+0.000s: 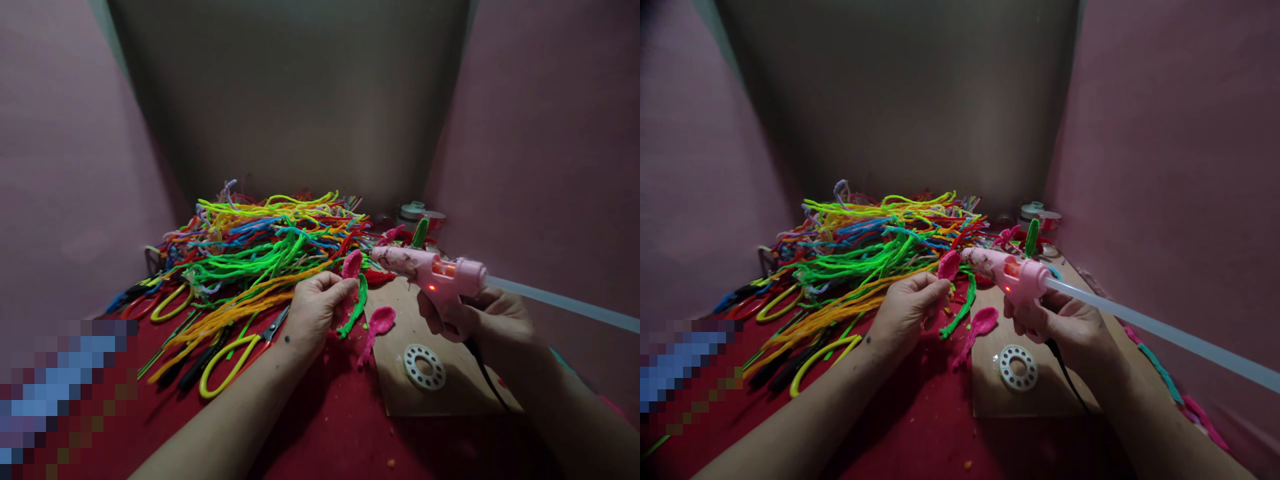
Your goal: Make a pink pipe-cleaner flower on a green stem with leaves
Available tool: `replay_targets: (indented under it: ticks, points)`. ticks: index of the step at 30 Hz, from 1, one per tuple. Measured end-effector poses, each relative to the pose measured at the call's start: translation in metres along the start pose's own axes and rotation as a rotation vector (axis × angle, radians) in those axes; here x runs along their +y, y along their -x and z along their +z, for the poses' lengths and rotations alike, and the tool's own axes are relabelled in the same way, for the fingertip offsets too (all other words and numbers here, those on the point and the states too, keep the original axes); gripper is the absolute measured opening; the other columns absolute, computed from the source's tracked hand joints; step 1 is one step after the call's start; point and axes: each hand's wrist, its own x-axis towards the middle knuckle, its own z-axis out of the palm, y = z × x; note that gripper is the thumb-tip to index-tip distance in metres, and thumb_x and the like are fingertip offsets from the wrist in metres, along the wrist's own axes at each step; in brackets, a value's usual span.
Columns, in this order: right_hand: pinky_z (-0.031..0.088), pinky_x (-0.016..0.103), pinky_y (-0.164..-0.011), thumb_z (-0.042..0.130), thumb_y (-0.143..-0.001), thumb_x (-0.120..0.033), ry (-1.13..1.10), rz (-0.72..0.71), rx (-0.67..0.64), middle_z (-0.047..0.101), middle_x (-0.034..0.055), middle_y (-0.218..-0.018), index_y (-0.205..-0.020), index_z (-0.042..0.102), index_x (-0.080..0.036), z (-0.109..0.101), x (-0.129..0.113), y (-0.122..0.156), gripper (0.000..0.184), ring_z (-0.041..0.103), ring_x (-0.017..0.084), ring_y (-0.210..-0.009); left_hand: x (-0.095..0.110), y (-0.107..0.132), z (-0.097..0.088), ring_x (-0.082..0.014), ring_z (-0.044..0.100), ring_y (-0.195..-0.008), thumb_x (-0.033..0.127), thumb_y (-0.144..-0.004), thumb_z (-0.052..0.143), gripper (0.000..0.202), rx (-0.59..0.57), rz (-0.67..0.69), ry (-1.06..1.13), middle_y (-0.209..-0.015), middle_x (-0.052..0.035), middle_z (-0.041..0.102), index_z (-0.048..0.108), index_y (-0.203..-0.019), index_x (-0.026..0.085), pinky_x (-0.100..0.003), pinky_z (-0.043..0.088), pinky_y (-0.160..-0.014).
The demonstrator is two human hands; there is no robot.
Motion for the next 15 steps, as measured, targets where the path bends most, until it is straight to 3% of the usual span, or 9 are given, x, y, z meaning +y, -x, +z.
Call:
replay_targets:
  ticks: [4, 15]
  points:
    - [0.033, 0.019, -0.041, 0.074, -0.060, -0.027, -0.003, 0.031, 0.005, 0.063, 0.0042, -0.068, -0.073, 0.070, -0.017, -0.0007, 0.0010, -0.0004, 0.016, 0.048, 0.010, -0.050, -0.0004, 0.0001, 0.0001, -0.0023, 0.034, -0.037, 0.035, -0.068, 0.069, 0.029, -0.002, 0.009, -0.002, -0.044, 0.0058, 0.045, 0.051, -0.057, 0.014, -0.016, 0.023, -0.038]
    - [0.031, 0.018, -0.040, 0.074, -0.062, -0.031, -0.010, -0.006, 0.012, 0.061, 0.0047, -0.064, -0.070, 0.069, -0.016, 0.0032, -0.0025, -0.0008, 0.017, 0.047, 0.010, -0.049, -0.0005, 0.0008, -0.0001, -0.0022, 0.033, -0.036, 0.035, -0.068, 0.068, 0.030, -0.008, 0.009, -0.009, -0.043, 0.0062, 0.044, 0.050, -0.057, 0.014, -0.016, 0.022, -0.037]
